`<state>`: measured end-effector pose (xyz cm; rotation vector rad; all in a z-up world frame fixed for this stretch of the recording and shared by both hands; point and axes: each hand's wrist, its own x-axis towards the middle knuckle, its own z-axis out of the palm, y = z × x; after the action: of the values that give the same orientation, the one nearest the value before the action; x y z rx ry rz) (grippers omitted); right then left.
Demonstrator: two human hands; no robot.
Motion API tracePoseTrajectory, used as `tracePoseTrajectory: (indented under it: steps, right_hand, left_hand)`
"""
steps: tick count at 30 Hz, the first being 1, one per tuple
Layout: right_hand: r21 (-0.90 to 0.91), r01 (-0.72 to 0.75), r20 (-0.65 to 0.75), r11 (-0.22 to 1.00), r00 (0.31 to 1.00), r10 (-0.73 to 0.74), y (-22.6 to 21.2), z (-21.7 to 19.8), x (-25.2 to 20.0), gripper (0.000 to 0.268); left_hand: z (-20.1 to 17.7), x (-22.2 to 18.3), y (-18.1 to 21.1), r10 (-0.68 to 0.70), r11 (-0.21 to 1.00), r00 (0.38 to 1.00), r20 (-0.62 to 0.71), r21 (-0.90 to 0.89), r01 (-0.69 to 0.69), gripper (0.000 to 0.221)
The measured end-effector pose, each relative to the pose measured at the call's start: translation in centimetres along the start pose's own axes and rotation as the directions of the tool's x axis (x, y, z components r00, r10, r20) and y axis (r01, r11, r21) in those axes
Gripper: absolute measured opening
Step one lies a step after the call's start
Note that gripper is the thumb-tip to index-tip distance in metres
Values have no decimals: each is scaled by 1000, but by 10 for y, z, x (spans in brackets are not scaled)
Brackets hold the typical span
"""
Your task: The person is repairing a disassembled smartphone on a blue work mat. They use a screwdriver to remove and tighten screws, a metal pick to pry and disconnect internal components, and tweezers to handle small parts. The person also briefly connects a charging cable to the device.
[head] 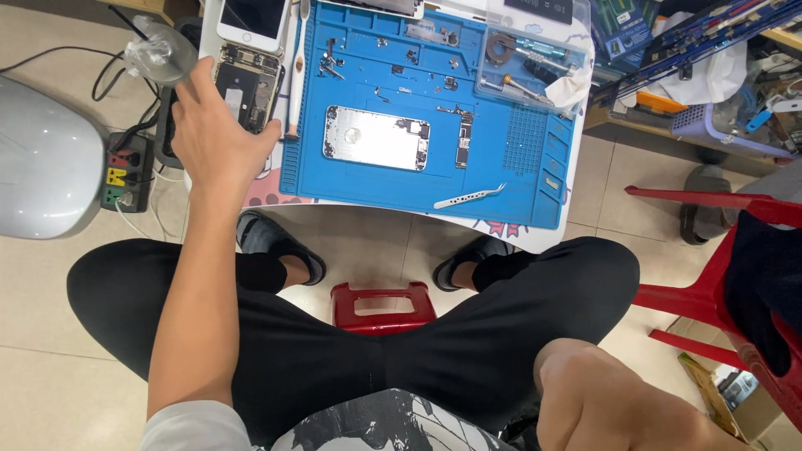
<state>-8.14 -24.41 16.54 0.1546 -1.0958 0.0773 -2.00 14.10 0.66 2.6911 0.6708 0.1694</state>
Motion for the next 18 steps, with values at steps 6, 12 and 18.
tracePoseTrajectory:
  steps: [6,12,18]
  right_hand:
    - [-293,-368,-185,882,927,325,5,2,23,22]
    - [-541,-638,-350,547,763,543,-21,-79,11,10]
    - [-604,-757,-795,-251,596,115,-14,-123,-28,55]
  left_hand:
    - [1,0,0,-5,1000,1000,-2,10,5,98]
    - [-21,-23,17,133,982,979,-152,155,-109,121]
    - [-19,-39,69,540,828,826,-165,-77,-556,77]
